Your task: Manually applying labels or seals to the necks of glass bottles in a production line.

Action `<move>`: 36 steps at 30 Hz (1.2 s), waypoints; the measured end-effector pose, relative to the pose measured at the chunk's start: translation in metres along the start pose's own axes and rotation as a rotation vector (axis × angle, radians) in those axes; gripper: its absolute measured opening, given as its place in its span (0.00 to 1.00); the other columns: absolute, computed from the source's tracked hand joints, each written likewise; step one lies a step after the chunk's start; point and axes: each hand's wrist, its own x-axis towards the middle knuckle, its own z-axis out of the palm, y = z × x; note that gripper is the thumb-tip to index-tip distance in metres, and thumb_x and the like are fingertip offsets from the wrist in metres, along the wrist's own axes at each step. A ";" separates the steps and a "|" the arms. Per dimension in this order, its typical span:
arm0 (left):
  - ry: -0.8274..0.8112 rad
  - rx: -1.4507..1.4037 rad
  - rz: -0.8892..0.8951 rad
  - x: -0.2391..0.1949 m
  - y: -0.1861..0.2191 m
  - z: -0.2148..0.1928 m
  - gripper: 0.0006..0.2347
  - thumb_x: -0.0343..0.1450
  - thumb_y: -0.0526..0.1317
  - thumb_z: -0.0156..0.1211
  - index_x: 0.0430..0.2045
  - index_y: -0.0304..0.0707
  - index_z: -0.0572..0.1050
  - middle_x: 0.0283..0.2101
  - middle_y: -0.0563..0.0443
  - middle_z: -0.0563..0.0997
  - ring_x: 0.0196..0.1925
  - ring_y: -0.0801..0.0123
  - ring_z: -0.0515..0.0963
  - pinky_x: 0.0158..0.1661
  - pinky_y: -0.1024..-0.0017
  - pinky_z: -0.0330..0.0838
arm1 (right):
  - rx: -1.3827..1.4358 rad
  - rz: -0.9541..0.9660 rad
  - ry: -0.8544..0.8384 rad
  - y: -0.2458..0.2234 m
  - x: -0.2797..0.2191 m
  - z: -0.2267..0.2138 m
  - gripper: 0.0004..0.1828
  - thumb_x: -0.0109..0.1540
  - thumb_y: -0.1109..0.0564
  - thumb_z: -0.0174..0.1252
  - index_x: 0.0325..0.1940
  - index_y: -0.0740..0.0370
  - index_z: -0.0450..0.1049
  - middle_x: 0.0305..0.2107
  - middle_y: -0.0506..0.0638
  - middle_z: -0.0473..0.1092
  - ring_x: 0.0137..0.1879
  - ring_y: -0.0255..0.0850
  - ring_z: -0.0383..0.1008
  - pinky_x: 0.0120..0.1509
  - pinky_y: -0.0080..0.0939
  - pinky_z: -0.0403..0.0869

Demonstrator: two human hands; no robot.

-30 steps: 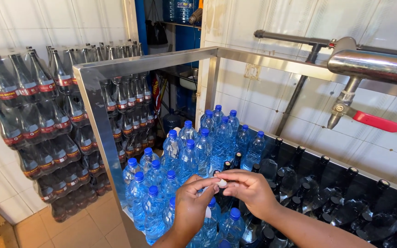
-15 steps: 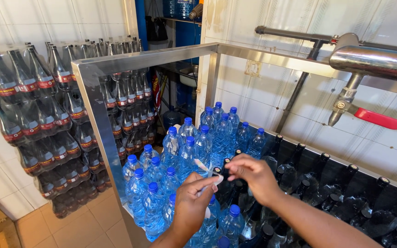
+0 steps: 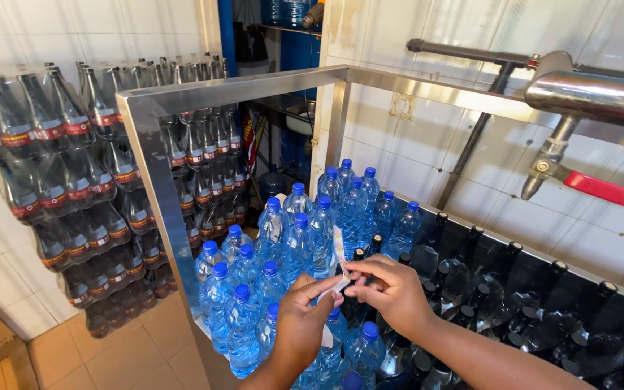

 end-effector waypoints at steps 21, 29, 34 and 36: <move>0.136 -0.358 -0.289 -0.001 0.037 -0.011 0.22 0.76 0.31 0.58 0.69 0.36 0.79 0.68 0.38 0.84 0.52 0.49 0.90 0.61 0.51 0.91 | -0.501 0.337 -0.606 0.177 -0.003 -0.041 0.36 0.75 0.63 0.48 0.86 0.37 0.57 0.80 0.48 0.59 0.80 0.52 0.69 0.82 0.66 0.71; 0.111 -0.300 -0.322 -0.008 0.056 -0.016 0.27 0.77 0.29 0.50 0.74 0.46 0.76 0.66 0.47 0.87 0.48 0.58 0.84 0.54 0.58 0.83 | -0.534 0.296 -0.619 0.197 -0.005 -0.035 0.35 0.74 0.61 0.50 0.85 0.37 0.57 0.80 0.43 0.57 0.80 0.57 0.66 0.83 0.71 0.70; 0.159 -0.426 -0.380 -0.012 0.050 -0.022 0.33 0.72 0.26 0.52 0.77 0.48 0.78 0.35 0.44 0.83 0.31 0.62 0.70 0.37 0.69 0.57 | -0.626 0.376 -0.684 0.213 -0.009 -0.032 0.42 0.74 0.68 0.48 0.88 0.32 0.52 0.86 0.49 0.34 0.92 0.54 0.27 0.92 0.71 0.49; 0.231 -0.498 -0.341 -0.017 0.059 -0.027 0.26 0.75 0.41 0.66 0.73 0.38 0.81 0.30 0.43 0.77 0.31 0.62 0.71 0.35 0.65 0.62 | -0.331 0.506 -0.675 0.189 -0.007 -0.038 0.34 0.77 0.51 0.47 0.88 0.31 0.51 0.86 0.38 0.40 0.88 0.58 0.49 0.86 0.75 0.64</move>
